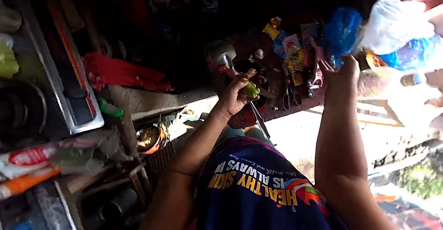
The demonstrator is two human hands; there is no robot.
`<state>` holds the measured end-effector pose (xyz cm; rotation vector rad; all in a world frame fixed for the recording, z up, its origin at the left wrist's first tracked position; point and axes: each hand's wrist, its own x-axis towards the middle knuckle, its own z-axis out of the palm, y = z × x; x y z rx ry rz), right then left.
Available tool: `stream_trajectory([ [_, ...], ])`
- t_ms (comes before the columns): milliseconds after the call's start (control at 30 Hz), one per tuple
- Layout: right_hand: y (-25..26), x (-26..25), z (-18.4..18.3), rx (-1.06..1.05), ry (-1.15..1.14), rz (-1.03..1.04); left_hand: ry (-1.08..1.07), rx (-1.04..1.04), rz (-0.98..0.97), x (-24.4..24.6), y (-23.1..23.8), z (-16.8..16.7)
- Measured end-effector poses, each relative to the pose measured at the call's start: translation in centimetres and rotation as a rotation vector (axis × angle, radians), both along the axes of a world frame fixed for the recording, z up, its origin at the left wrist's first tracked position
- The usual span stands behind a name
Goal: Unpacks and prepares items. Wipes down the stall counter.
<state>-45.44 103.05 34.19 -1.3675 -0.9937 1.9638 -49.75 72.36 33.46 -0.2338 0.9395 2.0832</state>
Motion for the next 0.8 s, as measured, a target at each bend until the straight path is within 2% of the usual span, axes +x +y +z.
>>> stream_trajectory([
  [133,-4.7,2.0,0.5,0.336,-0.117,0.296,0.014,-0.097,0.197,5.7,-3.1,-1.1],
  [200,-7.2,2.3,0.1,0.440,-0.057,0.438,-0.054,-0.146,0.325,9.4,-4.8,-2.1],
  [367,-13.9,4.8,-1.9,0.663,0.067,0.855,-0.280,-0.184,0.687,19.9,-10.0,-7.3],
  [533,-21.9,8.5,-3.6,0.673,0.111,1.333,-0.440,-0.349,0.961,28.8,-15.2,-12.0],
  [667,-28.5,12.8,-5.3,0.687,-0.003,1.726,-0.624,-0.341,1.216,35.1,-19.3,-14.9],
  [800,-33.6,17.3,-7.3,0.794,-0.227,2.251,-0.834,-0.247,1.394,41.6,-22.7,-16.8],
])
